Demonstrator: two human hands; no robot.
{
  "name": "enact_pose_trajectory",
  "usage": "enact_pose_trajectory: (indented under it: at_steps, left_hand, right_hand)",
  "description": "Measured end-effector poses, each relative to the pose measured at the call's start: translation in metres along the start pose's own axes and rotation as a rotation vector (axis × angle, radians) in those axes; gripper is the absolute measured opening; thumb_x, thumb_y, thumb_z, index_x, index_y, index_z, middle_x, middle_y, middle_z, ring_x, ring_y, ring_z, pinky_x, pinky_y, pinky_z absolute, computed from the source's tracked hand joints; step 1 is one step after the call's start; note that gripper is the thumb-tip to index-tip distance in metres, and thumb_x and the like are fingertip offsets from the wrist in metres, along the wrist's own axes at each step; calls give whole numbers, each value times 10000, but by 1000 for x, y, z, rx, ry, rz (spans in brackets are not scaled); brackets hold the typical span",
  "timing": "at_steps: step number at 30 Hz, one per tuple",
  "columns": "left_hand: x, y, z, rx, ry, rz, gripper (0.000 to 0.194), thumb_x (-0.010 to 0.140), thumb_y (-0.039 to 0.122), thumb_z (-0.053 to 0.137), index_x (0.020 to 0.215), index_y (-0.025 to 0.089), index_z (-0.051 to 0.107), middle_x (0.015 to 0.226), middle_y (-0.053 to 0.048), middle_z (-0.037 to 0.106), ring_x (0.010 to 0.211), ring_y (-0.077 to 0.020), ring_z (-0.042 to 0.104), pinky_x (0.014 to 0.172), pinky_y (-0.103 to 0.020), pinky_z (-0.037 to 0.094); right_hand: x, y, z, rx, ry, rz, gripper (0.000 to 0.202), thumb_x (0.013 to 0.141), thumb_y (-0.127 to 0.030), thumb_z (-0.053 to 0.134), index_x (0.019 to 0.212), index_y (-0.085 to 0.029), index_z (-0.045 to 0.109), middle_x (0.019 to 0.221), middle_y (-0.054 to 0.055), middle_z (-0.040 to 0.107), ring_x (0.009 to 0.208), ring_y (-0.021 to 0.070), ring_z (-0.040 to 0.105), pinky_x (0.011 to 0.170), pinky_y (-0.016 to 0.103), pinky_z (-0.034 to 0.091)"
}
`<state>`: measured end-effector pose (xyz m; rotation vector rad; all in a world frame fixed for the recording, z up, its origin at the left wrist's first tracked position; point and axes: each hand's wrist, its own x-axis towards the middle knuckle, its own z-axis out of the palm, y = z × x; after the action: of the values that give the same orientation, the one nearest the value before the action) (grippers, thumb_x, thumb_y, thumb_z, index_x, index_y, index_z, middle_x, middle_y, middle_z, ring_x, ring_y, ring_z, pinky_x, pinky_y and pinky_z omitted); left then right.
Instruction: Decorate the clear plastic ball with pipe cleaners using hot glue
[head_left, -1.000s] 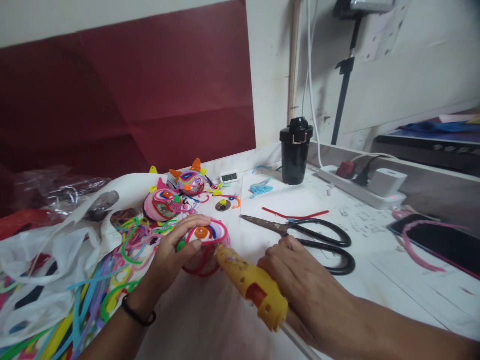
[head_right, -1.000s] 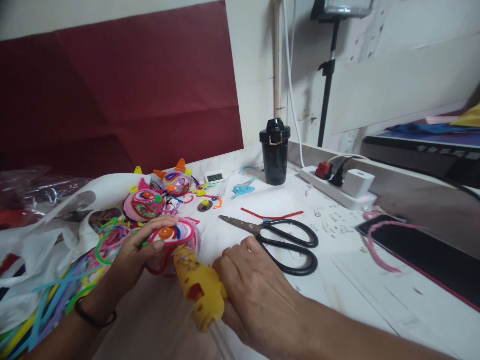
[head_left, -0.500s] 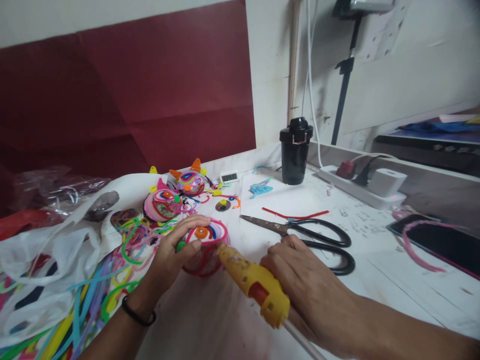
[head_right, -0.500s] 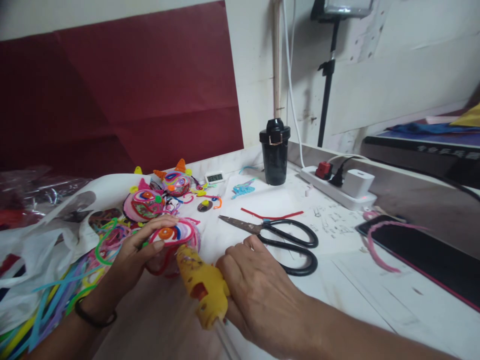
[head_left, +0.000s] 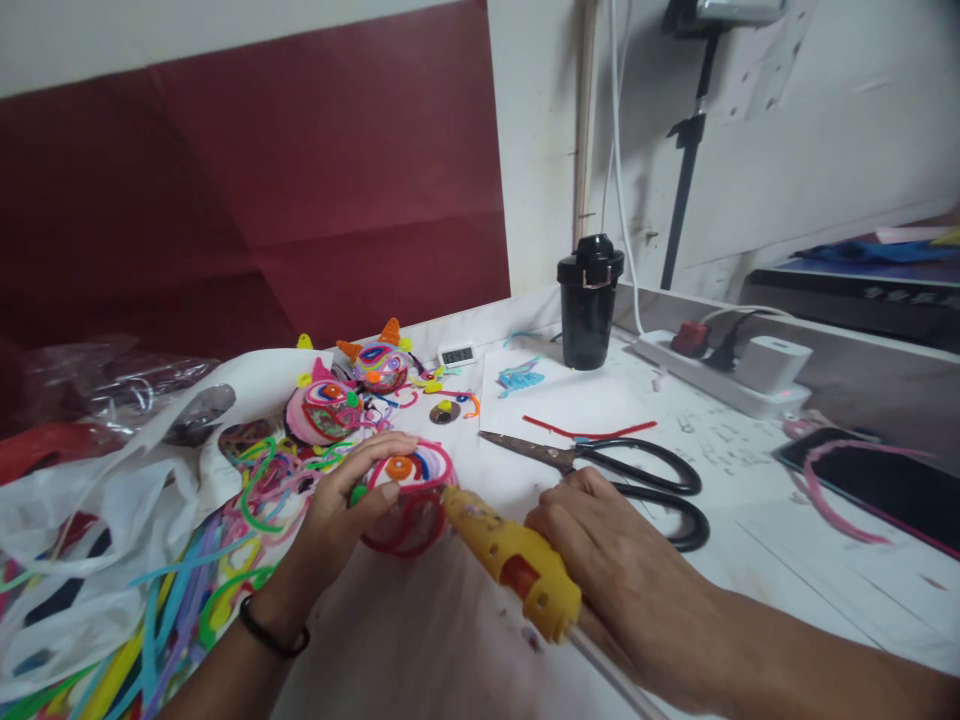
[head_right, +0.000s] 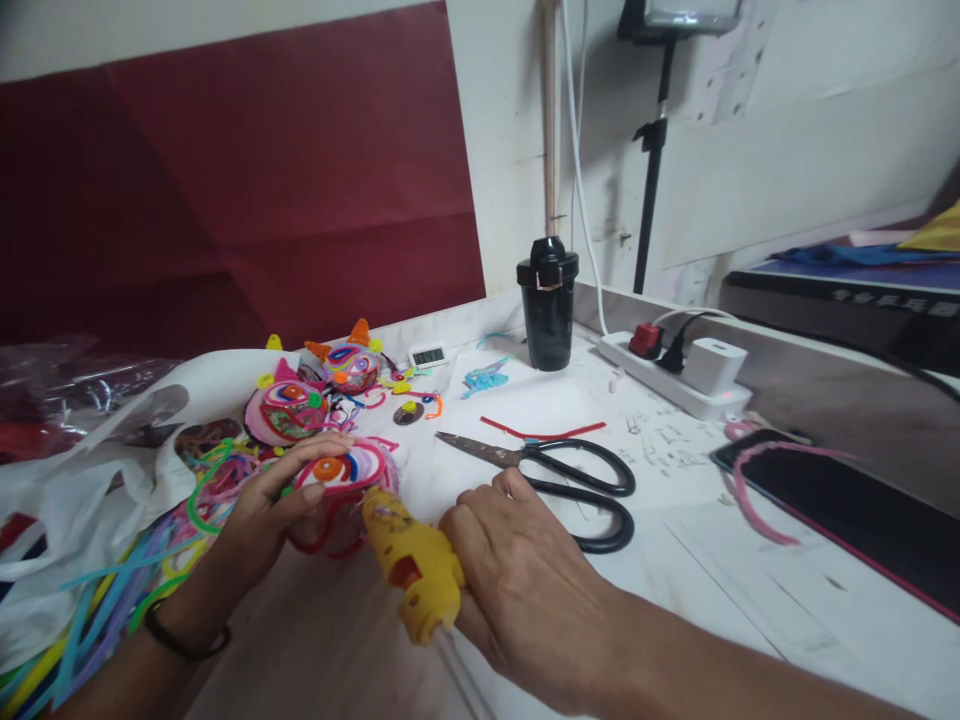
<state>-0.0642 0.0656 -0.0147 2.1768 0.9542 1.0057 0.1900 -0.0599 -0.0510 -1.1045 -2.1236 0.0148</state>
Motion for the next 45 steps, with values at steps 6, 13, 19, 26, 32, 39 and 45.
enact_pose_trajectory:
  at_steps: [6,13,19,26,32,39,45]
  left_hand:
    - [-1,0,0,-25,13,-7,298,804,390,648,1043,227,721,1219,-81,686,1261,-319,534,1107,-443,380]
    - [-1,-2,-1,-36,7,3,275,816,378,644,1035,230,716,1202,-81,685,1262,-311,532,1110,-440,376]
    - [-1,-3,-2,-39,-3,21,255,825,368,642,1031,235,714,1207,-70,683,1260,-298,536,1111,-421,374]
    - [-1,0,-1,-13,13,12,286,815,380,635,1040,233,731,1234,-74,688,1238,-307,560,1095,-427,395]
    - [0,3,0,-15,24,-1,287,790,371,645,1022,227,734,1220,-77,698,1226,-308,572,1091,-437,403]
    - [-1,3,-1,-2,15,-1,295,800,376,635,1037,227,729,1226,-77,696,1244,-311,560,1093,-439,402]
    - [-1,2,-1,-17,14,1,282,802,371,639,1030,231,730,1228,-71,693,1239,-305,564,1090,-426,404]
  right_hand:
    - [-1,0,2,28,-3,24,139,942,-220,393,862,-189,502,784,29,526,691,195,428,751,390,278]
    - [-1,0,1,29,-23,54,128,941,-221,393,858,-195,487,785,20,519,686,190,426,753,391,276]
    - [0,0,1,21,-17,61,103,926,-202,408,848,-201,475,779,14,514,681,190,432,754,389,282]
    - [1,-4,-5,10,-46,93,137,948,-200,380,868,-203,491,787,19,549,682,186,463,759,394,303]
    - [3,-5,-6,3,-66,129,170,961,-222,368,846,-203,492,780,14,567,692,182,483,778,400,318]
    - [4,-6,-7,-16,-79,145,170,935,-195,371,802,-207,477,762,17,571,670,178,484,761,384,332]
    - [3,-5,-7,0,-101,167,117,920,-201,425,815,-214,475,789,14,566,703,190,490,784,401,319]
